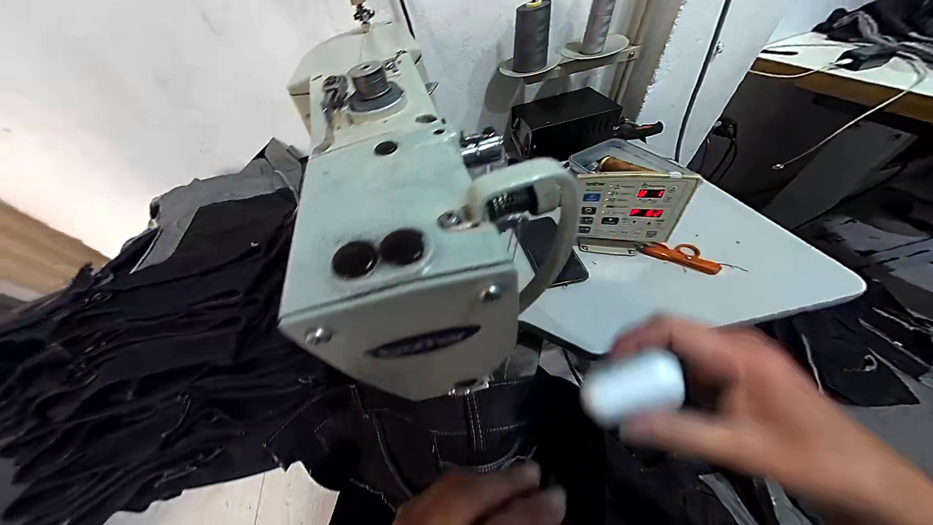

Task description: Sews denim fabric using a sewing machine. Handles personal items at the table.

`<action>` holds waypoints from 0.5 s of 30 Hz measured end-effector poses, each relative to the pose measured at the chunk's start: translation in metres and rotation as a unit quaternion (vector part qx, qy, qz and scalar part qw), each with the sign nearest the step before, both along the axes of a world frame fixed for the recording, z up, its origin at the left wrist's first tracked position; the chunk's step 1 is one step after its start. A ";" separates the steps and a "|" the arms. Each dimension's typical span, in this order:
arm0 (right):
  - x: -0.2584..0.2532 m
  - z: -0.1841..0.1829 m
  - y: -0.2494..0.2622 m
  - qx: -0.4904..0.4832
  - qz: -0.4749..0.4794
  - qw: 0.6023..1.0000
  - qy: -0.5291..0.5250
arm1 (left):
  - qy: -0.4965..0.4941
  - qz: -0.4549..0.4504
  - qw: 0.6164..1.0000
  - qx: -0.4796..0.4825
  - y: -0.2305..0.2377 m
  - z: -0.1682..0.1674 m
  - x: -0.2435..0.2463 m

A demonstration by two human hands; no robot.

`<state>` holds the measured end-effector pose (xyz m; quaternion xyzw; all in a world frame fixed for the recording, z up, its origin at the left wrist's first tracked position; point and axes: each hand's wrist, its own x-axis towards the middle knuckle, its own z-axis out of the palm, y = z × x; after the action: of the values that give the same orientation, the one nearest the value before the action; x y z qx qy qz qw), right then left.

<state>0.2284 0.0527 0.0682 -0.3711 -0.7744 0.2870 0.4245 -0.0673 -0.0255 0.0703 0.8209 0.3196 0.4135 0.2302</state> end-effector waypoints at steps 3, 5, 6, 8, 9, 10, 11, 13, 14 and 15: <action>-0.036 0.000 -0.071 -0.089 0.090 0.992 -0.005 | -0.005 0.008 0.999 -0.043 -0.003 0.005 0.022; -0.051 -0.007 -0.088 -0.128 0.083 0.988 0.014 | -0.041 0.012 0.996 -0.081 -0.007 0.000 0.026; -0.055 -0.012 -0.090 -0.143 0.089 0.985 0.035 | -0.058 0.010 0.992 -0.111 -0.006 -0.003 0.024; -0.059 -0.020 -0.089 -0.160 0.134 0.975 0.080 | -0.075 0.025 0.985 -0.154 -0.001 -0.017 0.017; -0.062 -0.025 -0.088 -0.172 0.169 0.964 0.108 | -0.062 0.033 0.985 -0.157 0.001 -0.025 0.011; -0.066 -0.030 -0.086 -0.187 0.202 0.951 0.138 | -0.043 0.045 0.987 -0.149 0.000 -0.030 0.005; -0.070 -0.035 -0.084 -0.203 0.221 0.939 0.168 | -0.027 0.086 0.988 -0.125 -0.004 -0.029 -0.002; -0.078 -0.044 -0.081 -0.224 0.209 0.926 0.221 | -0.026 0.196 0.979 -0.042 -0.017 -0.007 -0.024; -0.081 -0.047 -0.079 -0.234 0.205 0.920 0.238 | -0.036 0.227 0.973 0.004 -0.029 0.015 -0.039; -0.082 -0.048 -0.077 -0.240 0.208 0.915 0.248 | -0.043 0.228 0.972 0.038 -0.046 0.041 -0.057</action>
<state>0.1466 -0.0245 0.0200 -0.2096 -0.6120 0.6284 0.4320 -0.1247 -0.0717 0.1109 0.7161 0.4721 0.5017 0.1123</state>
